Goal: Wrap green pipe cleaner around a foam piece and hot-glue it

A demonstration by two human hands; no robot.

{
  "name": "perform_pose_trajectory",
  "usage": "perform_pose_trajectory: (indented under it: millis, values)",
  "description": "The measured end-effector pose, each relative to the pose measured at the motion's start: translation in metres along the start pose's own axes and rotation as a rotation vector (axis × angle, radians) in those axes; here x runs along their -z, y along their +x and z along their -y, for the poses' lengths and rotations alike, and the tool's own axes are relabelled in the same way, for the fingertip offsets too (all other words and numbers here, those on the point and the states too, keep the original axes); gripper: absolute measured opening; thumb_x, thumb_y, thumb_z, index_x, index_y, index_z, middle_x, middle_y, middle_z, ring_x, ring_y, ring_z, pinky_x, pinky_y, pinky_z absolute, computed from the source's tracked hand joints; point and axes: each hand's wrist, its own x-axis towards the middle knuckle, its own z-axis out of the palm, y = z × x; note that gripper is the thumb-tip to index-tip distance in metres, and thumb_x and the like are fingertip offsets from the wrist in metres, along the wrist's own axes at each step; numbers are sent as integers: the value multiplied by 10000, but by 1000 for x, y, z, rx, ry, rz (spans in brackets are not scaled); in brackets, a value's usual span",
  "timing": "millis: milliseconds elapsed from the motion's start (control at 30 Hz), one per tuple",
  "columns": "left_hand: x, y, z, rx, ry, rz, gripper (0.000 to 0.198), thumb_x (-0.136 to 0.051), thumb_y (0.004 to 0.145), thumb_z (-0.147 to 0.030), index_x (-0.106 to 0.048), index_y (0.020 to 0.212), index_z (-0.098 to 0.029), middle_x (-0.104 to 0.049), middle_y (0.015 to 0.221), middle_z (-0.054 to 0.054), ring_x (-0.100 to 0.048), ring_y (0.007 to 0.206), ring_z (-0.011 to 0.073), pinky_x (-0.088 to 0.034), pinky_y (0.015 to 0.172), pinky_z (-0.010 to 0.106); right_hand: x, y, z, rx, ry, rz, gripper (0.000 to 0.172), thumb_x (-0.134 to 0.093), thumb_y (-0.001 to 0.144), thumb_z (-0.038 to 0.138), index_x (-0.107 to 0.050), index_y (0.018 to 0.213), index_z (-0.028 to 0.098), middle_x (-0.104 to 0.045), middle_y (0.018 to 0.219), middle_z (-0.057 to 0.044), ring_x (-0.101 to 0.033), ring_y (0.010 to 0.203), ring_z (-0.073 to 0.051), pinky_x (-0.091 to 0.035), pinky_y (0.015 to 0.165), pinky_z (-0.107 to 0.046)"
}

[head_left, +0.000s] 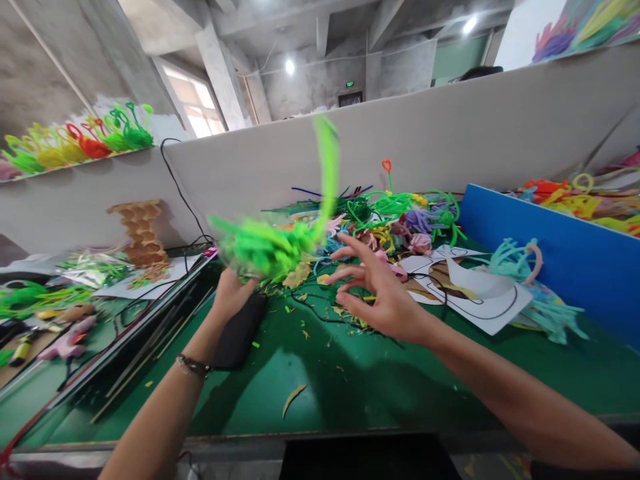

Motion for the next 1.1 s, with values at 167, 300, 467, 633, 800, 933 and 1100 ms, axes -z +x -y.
perform_pose_trajectory:
  millis: [167, 300, 467, 633, 800, 933, 1100]
  values:
    - [22, 6, 13, 202, 196, -65, 618, -527, 686, -429, -381, 1189, -100, -622, 1028, 133, -601, 934, 268, -472, 795, 367, 16, -4, -14, -204, 81, -107, 489, -499, 792, 235, -321, 1245, 278, -418, 1133, -72, -570, 900, -143, -485, 782, -334]
    - [35, 13, 16, 265, 526, 149, 565, -498, 730, -460, -433, 1173, -116, -628, 1022, 142, -602, 926, 291, -471, 731, 348, 27, -7, -28, -321, 133, -141, 488, -520, 749, 283, -323, 1194, 240, -423, 1026, -51, -577, 804, -124, -475, 746, -328]
    - [30, 24, 18, 298, 733, 190, 517, -443, 793, -381, -404, 1241, -125, -612, 1012, 180, -572, 951, 344, -452, 731, 405, 35, -11, -42, -404, 87, -199, 515, -524, 705, 342, -329, 1163, 206, -451, 955, -40, -558, 721, -110, -458, 731, -326]
    - [10, 39, 28, 257, 845, 102, 476, -313, 839, -224, -327, 1304, -123, -462, 1189, 223, -377, 1169, 358, -357, 872, 471, 36, -13, -55, -458, 41, -223, 461, -525, 673, 334, -380, 1093, 207, -493, 911, -33, -557, 688, -119, -465, 702, -330]
    - [-17, 47, 60, 289, 798, 305, 545, -530, 707, -300, -459, 1213, -111, -507, 1157, 193, -480, 1073, 329, -388, 862, 409, 36, -16, -63, -484, 27, -191, 392, -509, 670, 343, -415, 1029, 218, -506, 919, -31, -562, 669, -120, -479, 724, -351]
    - [-8, 34, 75, 261, 743, 400, 571, -493, 721, -337, -425, 1251, -135, -449, 1273, 144, -413, 1185, 265, -327, 967, 349, 42, -21, -67, -520, 2, -142, 327, -508, 668, 334, -488, 970, 207, -507, 895, -30, -551, 660, -116, -482, 727, -344]
    - [23, -12, 66, 314, 721, 455, 549, -329, 810, -413, -417, 1245, -90, -519, 1215, 139, -449, 1166, 235, -339, 975, 321, 42, -22, -70, -559, -17, -66, 245, -517, 669, 315, -542, 881, 197, -526, 844, -21, -530, 622, -107, -484, 650, -302]
